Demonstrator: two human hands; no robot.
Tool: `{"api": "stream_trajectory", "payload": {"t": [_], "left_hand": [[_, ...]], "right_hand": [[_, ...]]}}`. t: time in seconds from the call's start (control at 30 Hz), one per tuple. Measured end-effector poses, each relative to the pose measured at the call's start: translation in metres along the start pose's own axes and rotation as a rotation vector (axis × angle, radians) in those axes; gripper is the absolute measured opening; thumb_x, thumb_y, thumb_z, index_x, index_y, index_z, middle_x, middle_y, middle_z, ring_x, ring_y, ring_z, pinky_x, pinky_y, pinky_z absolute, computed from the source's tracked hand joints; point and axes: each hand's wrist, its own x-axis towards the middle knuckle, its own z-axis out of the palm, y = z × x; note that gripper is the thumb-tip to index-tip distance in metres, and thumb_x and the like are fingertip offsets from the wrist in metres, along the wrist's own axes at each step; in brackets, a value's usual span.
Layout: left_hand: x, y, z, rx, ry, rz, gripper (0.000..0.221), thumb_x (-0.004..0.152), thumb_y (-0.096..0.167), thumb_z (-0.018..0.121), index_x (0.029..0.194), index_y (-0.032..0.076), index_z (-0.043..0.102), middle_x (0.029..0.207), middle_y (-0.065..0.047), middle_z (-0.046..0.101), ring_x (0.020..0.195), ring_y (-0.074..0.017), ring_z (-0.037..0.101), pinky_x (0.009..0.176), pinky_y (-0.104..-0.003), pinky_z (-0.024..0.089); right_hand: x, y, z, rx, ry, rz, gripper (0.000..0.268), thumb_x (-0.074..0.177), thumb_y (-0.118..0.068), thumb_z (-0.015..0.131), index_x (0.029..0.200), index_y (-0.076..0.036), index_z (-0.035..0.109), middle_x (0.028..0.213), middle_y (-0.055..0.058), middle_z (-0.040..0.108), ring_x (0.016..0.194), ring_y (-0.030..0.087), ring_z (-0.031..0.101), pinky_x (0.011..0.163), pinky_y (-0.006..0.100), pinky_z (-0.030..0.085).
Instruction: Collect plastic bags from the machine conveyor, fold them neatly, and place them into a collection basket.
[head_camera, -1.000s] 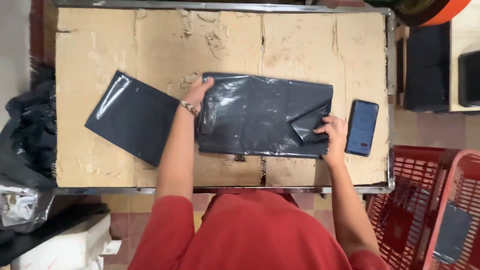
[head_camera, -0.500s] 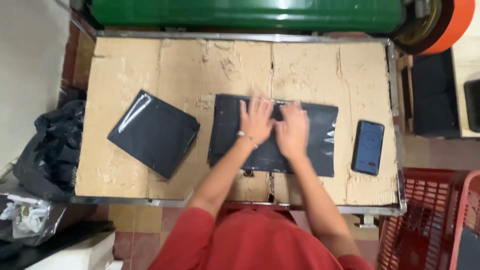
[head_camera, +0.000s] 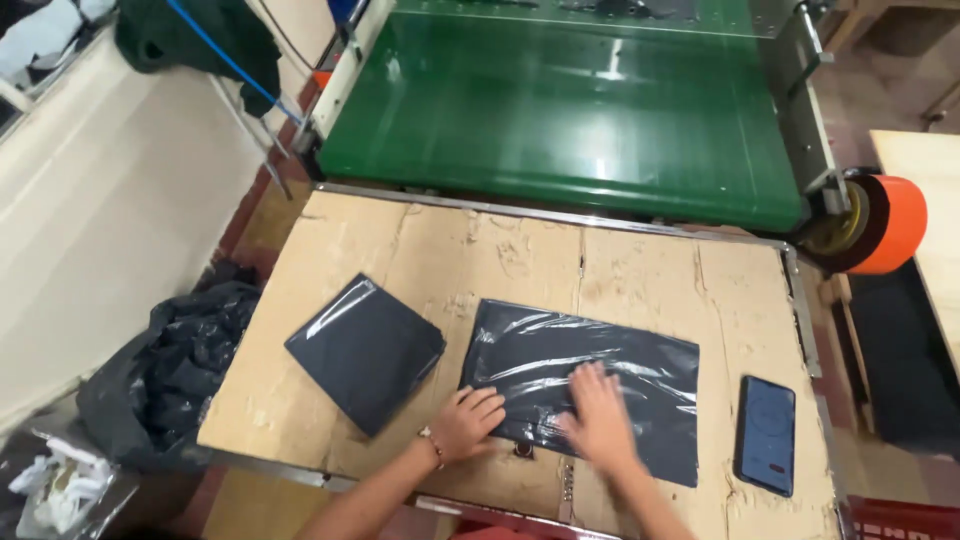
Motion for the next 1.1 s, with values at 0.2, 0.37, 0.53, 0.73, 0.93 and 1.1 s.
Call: {"api": "stream_trajectory", "payload": {"t": [0.2,0.37,0.53,0.73,0.93,1.1], "left_hand": [[0.046,0.049,0.027,-0.283,-0.321,0.308,0.016,0.084,0.033,0.058,0.077,0.02,0.066,0.081,-0.003,0.069,0.07,-0.0291,0.069,0.05,-0.046,0.051],[0.128,0.034,0.077,-0.801,-0.793,0.209,0.047,0.084,0.062,0.054,0.1,0.026,0.08,0.105,0.003,0.081,0.096,-0.0191,0.076,0.079,-0.035,0.055],[0.15,-0.006,0.071,-1.67,-0.893,-0.75,0.03,0.076,0.001,0.078,0.09,0.008,0.053,0.086,-0.013,0.076,0.077,-0.0222,0.076,0.062,-0.024,0.059],[0.108,-0.007,0.108,-0.834,-0.238,-0.348,0.053,0.1,0.05,0.06,0.071,0.012,0.039,0.061,-0.002,0.045,0.057,-0.0153,0.045,0.058,-0.035,0.034],[0.091,0.019,0.113,-0.077,0.143,-0.431,0.038,0.097,0.059,0.056,0.08,0.026,0.054,0.07,0.003,0.056,0.054,-0.0178,0.065,0.049,-0.033,0.053],[0.121,0.034,0.117,0.003,0.145,-0.582,0.049,0.077,0.07,0.068,0.086,0.022,0.058,0.08,0.004,0.049,0.075,-0.0194,0.059,0.054,-0.038,0.052]], "right_hand": [[-0.094,-0.018,0.086,-0.008,0.026,-0.29,0.095,0.071,-0.049,0.08,0.145,0.0,0.046,0.155,0.018,0.043,0.146,0.035,0.036,0.122,0.05,0.026],[-0.163,0.038,0.102,0.521,-0.151,-0.154,0.065,0.074,-0.008,0.073,0.138,-0.018,0.064,0.148,0.01,0.06,0.137,0.033,0.054,0.113,0.039,0.042],[-0.189,0.013,0.021,1.05,-0.052,0.787,0.065,0.1,-0.043,0.043,0.15,-0.002,0.048,0.154,0.011,0.052,0.145,0.019,0.042,0.123,0.036,0.027],[-0.183,0.039,0.045,1.508,0.165,1.271,0.044,0.104,-0.044,0.052,0.076,-0.015,0.035,0.047,0.0,0.024,0.038,0.013,0.025,0.041,0.034,0.017],[-0.205,0.095,0.093,1.278,-0.015,1.326,0.045,0.105,-0.047,0.057,0.103,-0.002,0.061,0.071,0.011,0.052,0.043,0.026,0.057,0.03,0.037,0.04],[-0.196,0.124,0.073,1.122,-0.056,1.281,0.051,0.105,-0.047,0.057,0.099,0.002,0.067,0.08,0.017,0.062,0.062,0.029,0.066,0.046,0.041,0.052]]}}
